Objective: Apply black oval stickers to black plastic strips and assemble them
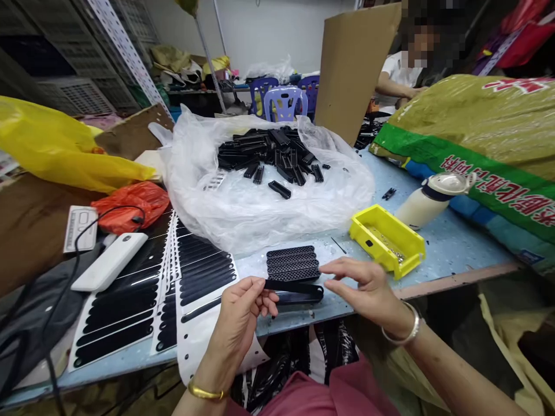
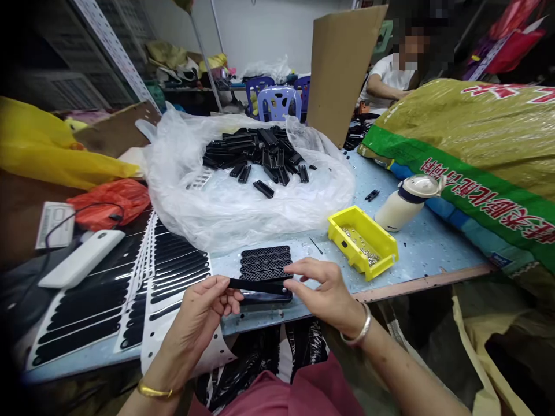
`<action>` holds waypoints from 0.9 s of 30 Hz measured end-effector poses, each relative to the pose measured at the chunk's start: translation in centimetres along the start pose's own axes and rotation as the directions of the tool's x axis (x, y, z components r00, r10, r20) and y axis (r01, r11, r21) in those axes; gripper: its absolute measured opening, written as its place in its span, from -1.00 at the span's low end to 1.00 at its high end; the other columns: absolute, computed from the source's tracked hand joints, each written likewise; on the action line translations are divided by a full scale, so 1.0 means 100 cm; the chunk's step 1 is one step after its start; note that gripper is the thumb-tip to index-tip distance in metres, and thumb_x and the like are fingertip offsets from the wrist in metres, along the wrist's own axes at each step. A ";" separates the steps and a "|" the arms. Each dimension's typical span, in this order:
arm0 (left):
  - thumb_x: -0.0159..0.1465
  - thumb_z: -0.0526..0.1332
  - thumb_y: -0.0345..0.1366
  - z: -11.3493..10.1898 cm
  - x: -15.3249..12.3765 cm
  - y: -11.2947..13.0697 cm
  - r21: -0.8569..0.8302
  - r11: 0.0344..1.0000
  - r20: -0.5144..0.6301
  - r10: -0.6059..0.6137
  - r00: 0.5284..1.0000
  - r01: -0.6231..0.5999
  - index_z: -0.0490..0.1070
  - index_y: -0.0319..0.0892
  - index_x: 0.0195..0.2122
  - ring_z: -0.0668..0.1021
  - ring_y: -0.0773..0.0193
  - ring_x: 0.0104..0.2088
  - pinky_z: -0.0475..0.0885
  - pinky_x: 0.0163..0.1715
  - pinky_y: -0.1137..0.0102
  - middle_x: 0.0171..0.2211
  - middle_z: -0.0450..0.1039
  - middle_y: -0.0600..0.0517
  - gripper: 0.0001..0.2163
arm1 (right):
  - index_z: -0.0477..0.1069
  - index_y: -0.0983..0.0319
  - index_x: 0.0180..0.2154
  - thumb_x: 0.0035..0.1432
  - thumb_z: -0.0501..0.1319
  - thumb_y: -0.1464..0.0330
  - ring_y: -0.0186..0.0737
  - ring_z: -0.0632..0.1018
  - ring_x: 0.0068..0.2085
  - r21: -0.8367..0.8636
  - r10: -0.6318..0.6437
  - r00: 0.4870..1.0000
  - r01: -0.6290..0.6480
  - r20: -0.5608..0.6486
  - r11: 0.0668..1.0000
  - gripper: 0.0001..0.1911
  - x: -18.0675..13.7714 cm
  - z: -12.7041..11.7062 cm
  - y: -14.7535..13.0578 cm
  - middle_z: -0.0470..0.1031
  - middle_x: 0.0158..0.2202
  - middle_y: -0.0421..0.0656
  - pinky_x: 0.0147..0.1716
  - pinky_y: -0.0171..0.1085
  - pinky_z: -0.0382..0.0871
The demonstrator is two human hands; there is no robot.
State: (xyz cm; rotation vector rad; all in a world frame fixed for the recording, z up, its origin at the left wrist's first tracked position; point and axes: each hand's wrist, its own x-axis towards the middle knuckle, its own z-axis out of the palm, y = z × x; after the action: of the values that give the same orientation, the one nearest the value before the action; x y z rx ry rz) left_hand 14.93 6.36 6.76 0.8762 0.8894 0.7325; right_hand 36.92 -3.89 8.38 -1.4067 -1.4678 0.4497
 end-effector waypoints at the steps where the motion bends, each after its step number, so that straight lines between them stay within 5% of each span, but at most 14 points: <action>1: 0.12 0.36 -0.23 0.004 0.000 -0.001 0.002 1.000 0.009 0.005 1.000 -0.005 0.42 -0.28 -0.46 0.52 0.34 -0.64 0.25 -0.62 0.53 -0.55 0.57 -0.10 -0.79 | 0.58 0.26 -0.20 0.14 0.32 0.43 -0.16 0.60 -0.28 -0.073 -0.091 0.996 0.091 -0.008 0.993 -0.84 0.003 0.007 -0.002 0.61 -0.27 -0.03 -0.29 -0.21 0.50; 6: 0.14 0.35 -0.23 0.014 0.001 -0.006 -0.022 1.000 0.036 -0.006 0.999 0.006 0.42 -0.27 -0.46 0.54 0.32 -0.61 0.30 -0.59 0.52 -0.53 0.58 -0.10 -0.79 | 0.52 0.34 -0.22 0.19 0.25 0.46 -0.15 0.53 -0.35 -0.296 -0.302 0.945 0.326 0.126 0.898 -0.89 0.009 0.038 0.000 0.56 -0.36 0.00 -0.37 -0.19 0.44; 15: 0.14 0.36 -0.20 0.005 0.004 -0.013 -0.066 0.992 0.033 -0.102 0.994 0.104 0.40 -0.24 -0.42 0.57 0.26 -0.56 0.35 -0.57 0.48 -0.48 0.60 -0.12 -0.78 | 0.46 0.31 -0.24 0.25 0.14 0.51 -0.19 0.49 -0.35 -0.264 -0.308 0.932 0.351 0.192 0.898 -0.88 0.007 0.050 0.020 0.50 -0.37 -0.03 -0.40 -0.24 0.41; 19: 0.20 0.28 -0.12 -0.004 0.007 -0.014 0.158 0.986 0.063 -0.067 0.996 0.056 0.45 -0.22 -0.51 0.50 0.32 -0.66 0.24 -0.67 0.49 -0.52 0.57 -0.06 -0.72 | 0.45 0.32 -0.27 0.25 0.10 0.56 -0.17 0.48 -0.34 -0.299 -0.319 0.927 0.367 0.197 0.881 -0.84 0.010 0.048 0.017 0.49 -0.37 -0.01 -0.38 -0.21 0.40; 22: 0.22 0.25 -0.12 -0.012 0.008 -0.013 0.545 0.820 0.095 0.145 0.985 -0.173 0.48 -0.20 -0.63 0.42 0.35 -0.70 0.23 -0.66 0.46 -0.68 0.43 0.03 -0.66 | 0.44 0.34 -0.27 0.25 0.07 0.57 -0.15 0.45 -0.34 -0.348 -0.325 0.905 0.409 0.275 0.844 -0.82 0.009 0.042 0.008 0.47 -0.38 0.00 -0.38 -0.20 0.39; 25: 0.20 0.28 -0.20 -0.020 0.009 -0.012 0.760 0.488 0.234 0.411 0.881 -0.429 0.56 -0.15 -0.55 0.43 0.34 -0.64 0.28 -0.57 0.46 -0.69 0.39 0.07 -0.77 | 0.45 0.37 -0.26 0.26 0.06 0.57 -0.14 0.42 -0.36 -0.379 -0.312 0.865 0.462 0.393 0.802 -0.81 0.007 0.031 0.001 0.44 -0.41 -0.01 -0.38 -0.18 0.36; 27: 0.16 0.32 -0.18 -0.027 0.012 -0.012 0.823 0.325 0.250 0.530 0.811 -0.466 0.59 -0.15 -0.46 0.39 0.36 -0.66 0.26 -0.57 0.45 -0.67 0.37 0.09 -0.83 | 0.46 0.38 -0.25 0.27 0.05 0.56 -0.15 0.41 -0.38 -0.395 -0.282 0.870 0.444 0.404 0.804 -0.79 0.008 0.019 0.002 0.43 -0.43 -0.03 -0.40 -0.18 0.35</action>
State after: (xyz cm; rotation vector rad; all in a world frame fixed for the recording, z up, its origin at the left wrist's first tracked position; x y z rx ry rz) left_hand 13.26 7.68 4.40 2.1536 1.0579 0.8352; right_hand 35.58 -2.45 7.67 -1.4060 -2.1915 0.0631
